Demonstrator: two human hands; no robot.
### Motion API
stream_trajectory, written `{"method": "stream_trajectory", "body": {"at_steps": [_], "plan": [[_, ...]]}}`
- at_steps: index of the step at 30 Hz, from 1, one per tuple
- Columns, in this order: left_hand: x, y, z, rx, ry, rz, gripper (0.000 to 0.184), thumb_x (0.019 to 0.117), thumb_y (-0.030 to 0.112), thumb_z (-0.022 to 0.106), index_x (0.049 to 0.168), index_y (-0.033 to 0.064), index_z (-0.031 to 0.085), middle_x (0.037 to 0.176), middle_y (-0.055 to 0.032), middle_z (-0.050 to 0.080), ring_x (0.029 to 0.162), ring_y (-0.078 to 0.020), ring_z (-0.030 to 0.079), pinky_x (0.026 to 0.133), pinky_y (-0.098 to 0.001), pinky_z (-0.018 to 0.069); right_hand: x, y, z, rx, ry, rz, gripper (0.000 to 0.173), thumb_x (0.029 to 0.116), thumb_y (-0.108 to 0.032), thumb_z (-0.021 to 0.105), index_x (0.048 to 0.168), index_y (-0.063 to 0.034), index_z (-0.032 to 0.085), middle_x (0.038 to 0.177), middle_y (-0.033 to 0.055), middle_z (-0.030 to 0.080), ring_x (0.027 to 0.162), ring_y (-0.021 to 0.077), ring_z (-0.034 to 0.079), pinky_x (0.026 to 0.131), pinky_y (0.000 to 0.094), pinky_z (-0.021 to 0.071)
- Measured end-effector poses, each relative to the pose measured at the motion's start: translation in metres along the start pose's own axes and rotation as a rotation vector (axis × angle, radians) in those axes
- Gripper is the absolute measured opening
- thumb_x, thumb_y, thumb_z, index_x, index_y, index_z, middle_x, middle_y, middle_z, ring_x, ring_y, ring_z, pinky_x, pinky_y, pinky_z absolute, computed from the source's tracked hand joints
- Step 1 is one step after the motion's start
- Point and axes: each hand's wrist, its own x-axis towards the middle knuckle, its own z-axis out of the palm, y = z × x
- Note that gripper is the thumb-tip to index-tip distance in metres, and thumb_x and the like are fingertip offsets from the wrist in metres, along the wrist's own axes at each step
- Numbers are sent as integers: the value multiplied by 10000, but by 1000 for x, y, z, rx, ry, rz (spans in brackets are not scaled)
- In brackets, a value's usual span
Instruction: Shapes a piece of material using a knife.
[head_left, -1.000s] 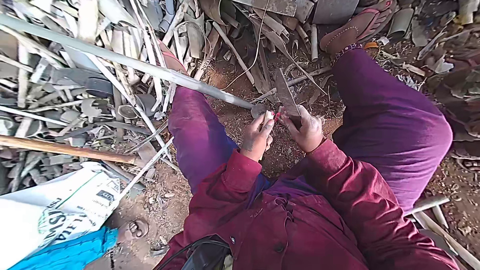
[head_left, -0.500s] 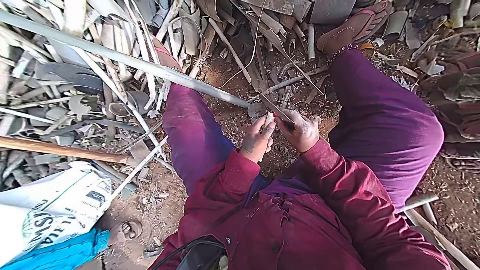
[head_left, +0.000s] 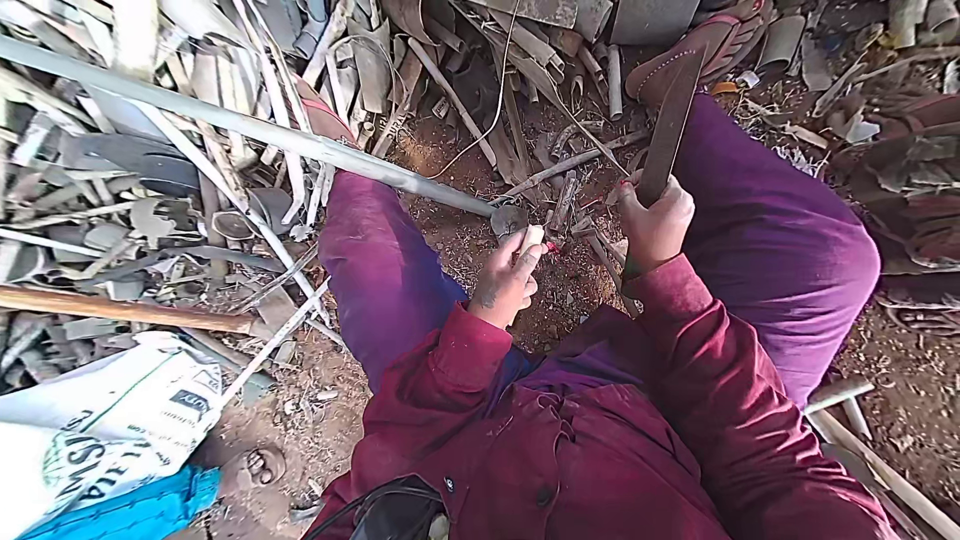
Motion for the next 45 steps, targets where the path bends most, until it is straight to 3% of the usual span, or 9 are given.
{"method": "stream_trajectory", "body": {"at_steps": [4, 9, 16, 22, 27, 31, 36, 40, 45], "plan": [[3, 5, -2, -223, 43, 46, 356, 1104, 117, 374, 1445, 66, 463, 1066, -32, 653, 457, 15, 411, 396, -129, 354, -14, 2, 12, 146, -223, -149, 251, 976, -183, 634, 1160, -27, 702, 796, 68, 689, 555, 97, 589, 550, 312, 525], [3, 2, -2, -239, 55, 31, 351, 1101, 118, 389, 1438, 77, 478, 1045, -21, 653, 452, 16, 400, 389, -131, 348, -41, -6, 34, 128, -216, -312, 226, 951, -181, 639, 1091, -27, 726, 792, 81, 712, 622, 111, 632, 603, 322, 514], [4, 2, 1, -223, 60, 43, 342, 1098, 126, 408, 1429, 68, 472, 951, 5, 614, 456, 23, 413, 392, -121, 362, -53, -6, 40, 19, -110, -533, 220, 914, -127, 677, 1048, 40, 727, 763, 181, 727, 634, 311, 710, 567, 482, 544], [6, 2, 2, -236, 92, 29, 315, 1102, 132, 406, 1406, 78, 471, 873, 16, 593, 455, 17, 421, 391, -126, 363, -46, -1, 38, 83, -208, -605, 241, 902, -154, 659, 1025, 40, 729, 747, 163, 719, 614, 263, 693, 559, 436, 535], [6, 3, 0, -222, 87, 50, 328, 1100, 130, 396, 1414, 82, 480, 1016, -4, 640, 466, 20, 417, 395, -126, 356, -46, -3, 39, 201, -321, -386, 290, 933, -209, 723, 1087, 36, 700, 846, 131, 740, 679, 164, 694, 654, 353, 566], [6, 2, 1, -235, 50, 60, 354, 1096, 118, 409, 1440, 78, 480, 1084, -19, 675, 463, 25, 414, 393, -127, 350, -39, -1, 42, 509, -371, -113, 136, 933, -144, 709, 1006, -32, 682, 678, -56, 634, 500, -20, 542, 492, 183, 495], [5, 2, 3, -143, 123, 57, 358, 1088, 133, 449, 1443, 88, 479, 1087, -34, 675, 471, 17, 422, 399, -137, 349, -39, 1, 42, 508, -357, -142, 117, 967, -150, 666, 991, -38, 691, 642, -89, 606, 489, -42, 526, 476, 163, 478], [14, -5, -12, 94, 288, 222, 451, 1038, 173, 557, 1473, 90, 472, 1113, -80, 580, 581, -66, 464, 492, -232, 417, -33, -4, 33, 682, -315, 18, 102, 1009, -101, 571, 1017, -29, 642, 580, -108, 539, 447, -8, 497, 436, 188, 460], [11, -2, -12, -28, 186, 256, 432, 1021, 87, 569, 1437, 44, 460, 988, -19, 645, 484, 11, 420, 408, -149, 359, -31, -10, 30, 917, -236, 139, 285, 989, -57, 461, 748, -147, 583, 488, -104, 505, 383, 1, 450, 379, 180, 399]]}}
